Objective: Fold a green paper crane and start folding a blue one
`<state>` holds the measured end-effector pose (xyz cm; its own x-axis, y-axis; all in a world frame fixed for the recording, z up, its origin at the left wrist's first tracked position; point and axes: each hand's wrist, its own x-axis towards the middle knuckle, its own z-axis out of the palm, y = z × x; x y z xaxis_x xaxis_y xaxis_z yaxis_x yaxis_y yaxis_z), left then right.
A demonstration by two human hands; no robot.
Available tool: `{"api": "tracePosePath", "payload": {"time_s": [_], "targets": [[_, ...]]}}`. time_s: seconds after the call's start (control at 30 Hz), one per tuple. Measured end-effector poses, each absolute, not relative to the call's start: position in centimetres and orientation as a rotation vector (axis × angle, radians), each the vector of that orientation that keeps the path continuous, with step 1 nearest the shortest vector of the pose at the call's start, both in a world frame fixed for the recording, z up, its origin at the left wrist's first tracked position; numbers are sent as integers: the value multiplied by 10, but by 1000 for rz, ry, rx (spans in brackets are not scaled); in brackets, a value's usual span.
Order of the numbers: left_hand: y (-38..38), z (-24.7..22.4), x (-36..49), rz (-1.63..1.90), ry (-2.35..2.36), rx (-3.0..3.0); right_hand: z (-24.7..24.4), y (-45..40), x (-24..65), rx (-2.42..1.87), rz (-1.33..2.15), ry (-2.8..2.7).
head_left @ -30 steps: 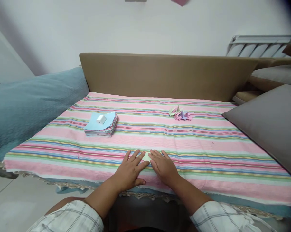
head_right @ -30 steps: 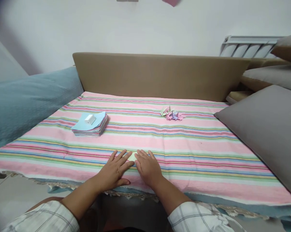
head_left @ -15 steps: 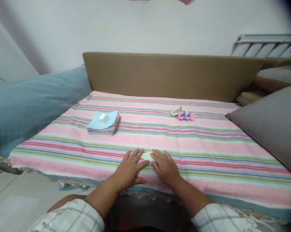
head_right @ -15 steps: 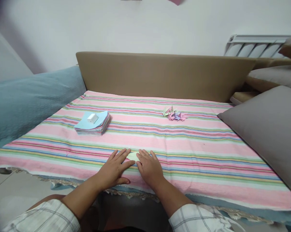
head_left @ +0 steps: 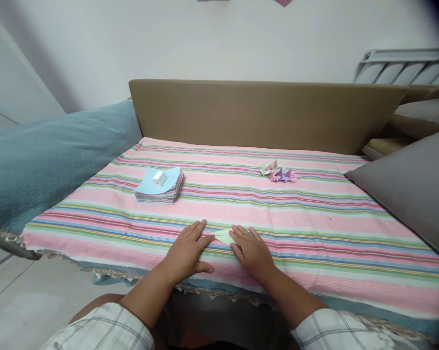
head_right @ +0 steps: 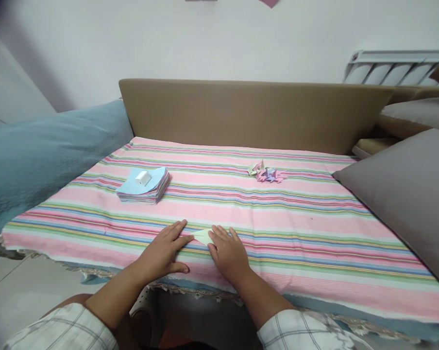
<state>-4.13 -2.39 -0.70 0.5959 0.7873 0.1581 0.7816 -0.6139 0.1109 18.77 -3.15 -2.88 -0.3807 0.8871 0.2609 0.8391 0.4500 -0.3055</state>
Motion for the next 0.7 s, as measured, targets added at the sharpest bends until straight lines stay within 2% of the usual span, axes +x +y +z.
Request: {"api": "tracePosePath", "payload": {"time_s": [0.23, 0.4, 0.7], "targets": [[-15, 2, -43, 368, 1493, 2631, -31, -31, 188, -1458, 155, -2318], [-6, 0, -25, 653, 1563, 2533, -31, -31, 187, -1463, 153, -2309], [2, -9, -9, 634, 1530, 2644, -33, -31, 187, -1449, 130, -2294]]}}
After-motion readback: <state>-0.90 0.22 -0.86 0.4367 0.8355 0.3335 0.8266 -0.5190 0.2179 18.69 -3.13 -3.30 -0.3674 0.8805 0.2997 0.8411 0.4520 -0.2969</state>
